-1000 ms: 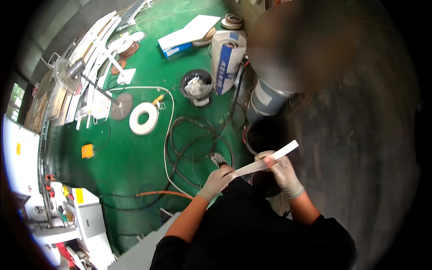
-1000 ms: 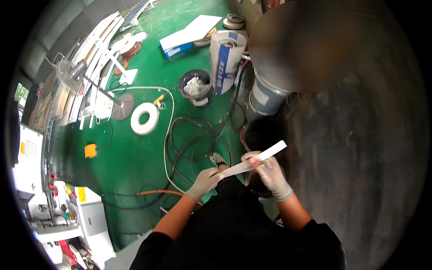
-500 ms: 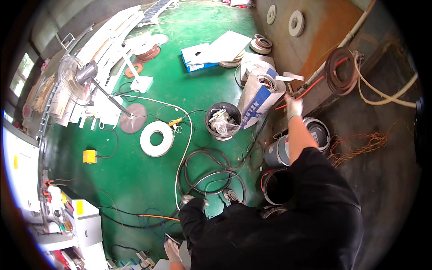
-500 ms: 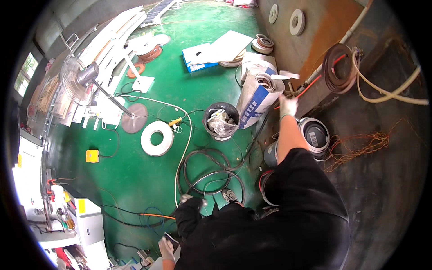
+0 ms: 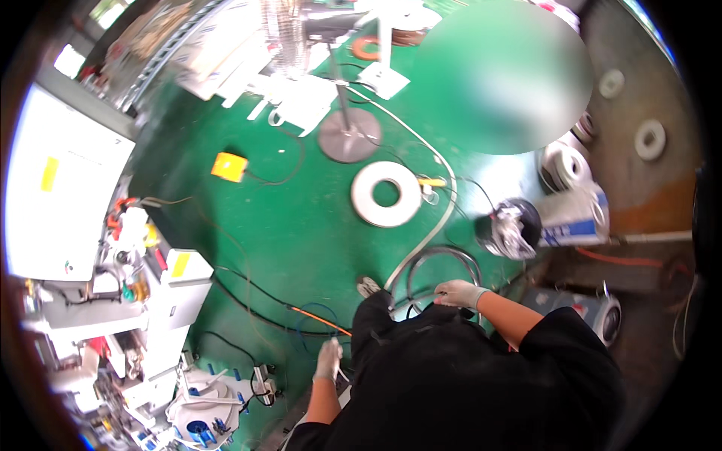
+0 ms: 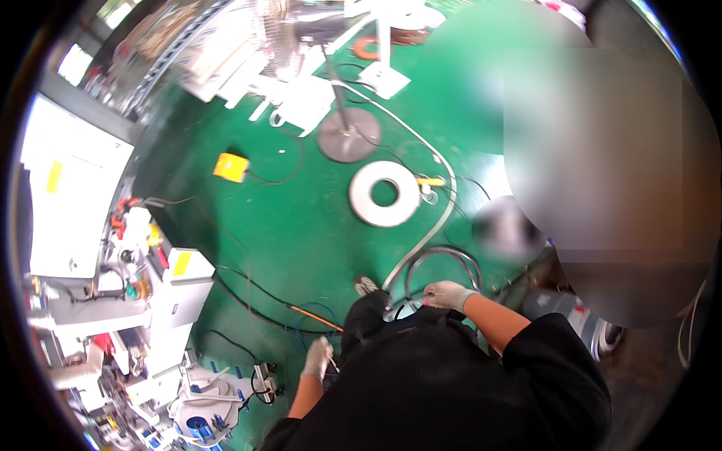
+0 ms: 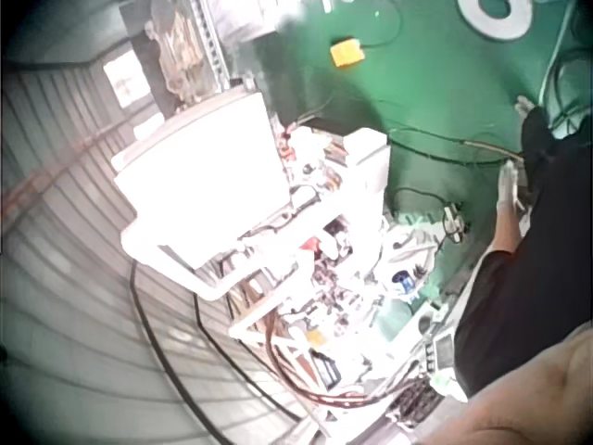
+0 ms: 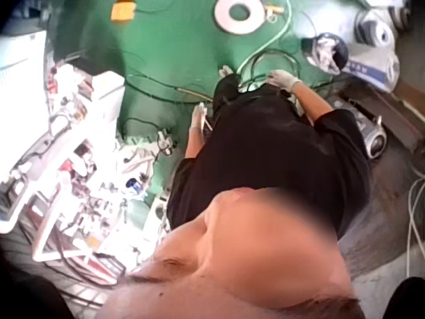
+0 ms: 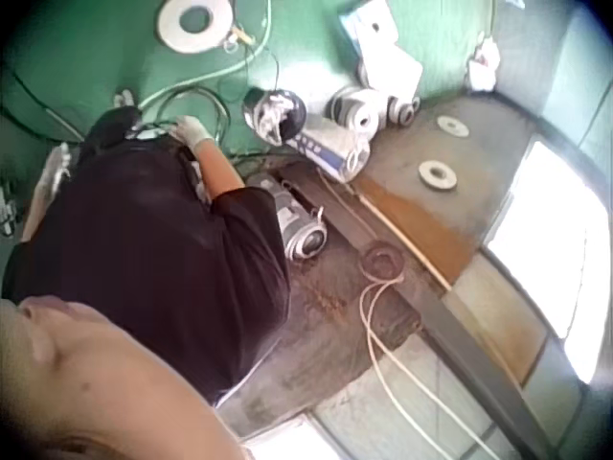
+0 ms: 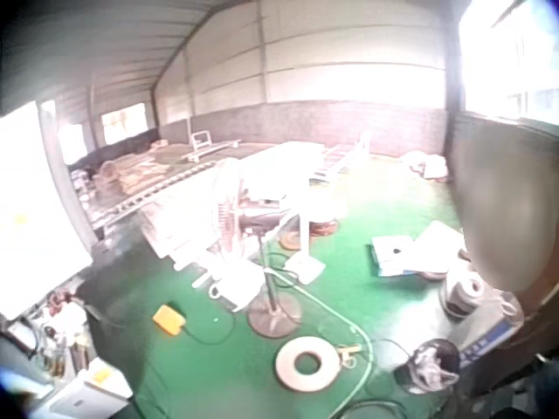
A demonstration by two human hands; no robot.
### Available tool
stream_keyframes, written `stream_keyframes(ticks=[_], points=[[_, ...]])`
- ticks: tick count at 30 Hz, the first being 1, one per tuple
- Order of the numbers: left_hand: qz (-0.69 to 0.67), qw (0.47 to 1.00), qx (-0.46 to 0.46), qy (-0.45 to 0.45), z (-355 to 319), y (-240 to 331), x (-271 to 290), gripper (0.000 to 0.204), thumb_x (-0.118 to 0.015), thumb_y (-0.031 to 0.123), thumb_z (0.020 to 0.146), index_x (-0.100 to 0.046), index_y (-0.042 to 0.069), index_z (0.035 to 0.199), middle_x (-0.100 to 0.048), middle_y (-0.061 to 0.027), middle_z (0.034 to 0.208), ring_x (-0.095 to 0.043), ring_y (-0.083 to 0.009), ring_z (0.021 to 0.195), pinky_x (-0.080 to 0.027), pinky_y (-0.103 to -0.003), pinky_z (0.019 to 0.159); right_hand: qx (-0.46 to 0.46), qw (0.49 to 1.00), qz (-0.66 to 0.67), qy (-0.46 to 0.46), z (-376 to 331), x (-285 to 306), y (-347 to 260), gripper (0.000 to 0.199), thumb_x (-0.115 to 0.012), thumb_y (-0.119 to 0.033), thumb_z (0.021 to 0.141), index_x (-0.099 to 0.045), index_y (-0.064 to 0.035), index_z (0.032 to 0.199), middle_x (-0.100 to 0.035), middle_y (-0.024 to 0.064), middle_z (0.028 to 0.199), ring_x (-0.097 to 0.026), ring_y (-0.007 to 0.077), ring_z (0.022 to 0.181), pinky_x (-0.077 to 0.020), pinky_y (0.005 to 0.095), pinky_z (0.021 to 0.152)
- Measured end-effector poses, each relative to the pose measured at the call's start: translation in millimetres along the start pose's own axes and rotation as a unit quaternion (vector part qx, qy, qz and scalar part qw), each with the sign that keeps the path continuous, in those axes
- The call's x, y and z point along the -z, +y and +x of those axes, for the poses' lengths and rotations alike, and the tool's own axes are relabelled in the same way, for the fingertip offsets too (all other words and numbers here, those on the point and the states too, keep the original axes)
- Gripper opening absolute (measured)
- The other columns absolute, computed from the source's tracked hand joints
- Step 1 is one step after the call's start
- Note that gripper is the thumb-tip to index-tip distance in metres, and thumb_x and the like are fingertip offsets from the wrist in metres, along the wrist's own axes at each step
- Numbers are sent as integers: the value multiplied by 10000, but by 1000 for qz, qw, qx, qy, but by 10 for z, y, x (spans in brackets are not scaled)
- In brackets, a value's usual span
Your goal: The person prepares the machine by handling white strips and then feeds large white panels into an industrial edge-banding machine, interacting with a touchscreen interface between operations.
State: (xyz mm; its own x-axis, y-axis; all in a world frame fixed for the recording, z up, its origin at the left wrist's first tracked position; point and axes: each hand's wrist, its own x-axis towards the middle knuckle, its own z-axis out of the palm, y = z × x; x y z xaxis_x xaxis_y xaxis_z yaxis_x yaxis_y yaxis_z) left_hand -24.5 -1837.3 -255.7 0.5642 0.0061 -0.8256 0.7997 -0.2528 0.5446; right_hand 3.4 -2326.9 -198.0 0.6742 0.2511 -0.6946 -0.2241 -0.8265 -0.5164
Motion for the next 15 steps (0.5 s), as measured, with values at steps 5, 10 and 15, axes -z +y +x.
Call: stream_keyframes(ticks=[5,10,15], points=[[-143,973,-139,118,618,2564,865,299,-525,314,1017,-579,26,1079,-615,-30,967,-552,-113,876,-437,-274,752,-7,906,274,322,1221,1274,-620,335,-628,-282,939,-662,-44,1172,-693,170,1140,-640,333,1095,-497,393,943],[-63,974,-197,94,1652,3072,1720,325,-530,284,1006,-587,22,1189,-649,-47,998,-576,-144,894,-468,-290,820,235,905,-30,354,2145,2054,-677,228,-573,-198,985,-652,0,1065,-660,131,1054,-622,304,969,-497,346,854],[311,941,-130,34,2309,3225,1912,318,-538,295,971,-639,17,1088,-682,-143,968,-636,-239,918,-495,-344,839,33,933,270,236,3564,2404,-1185,210,-570,-204,981,-656,-15,1011,-666,72,841,-642,168,752,-510,309,646]])
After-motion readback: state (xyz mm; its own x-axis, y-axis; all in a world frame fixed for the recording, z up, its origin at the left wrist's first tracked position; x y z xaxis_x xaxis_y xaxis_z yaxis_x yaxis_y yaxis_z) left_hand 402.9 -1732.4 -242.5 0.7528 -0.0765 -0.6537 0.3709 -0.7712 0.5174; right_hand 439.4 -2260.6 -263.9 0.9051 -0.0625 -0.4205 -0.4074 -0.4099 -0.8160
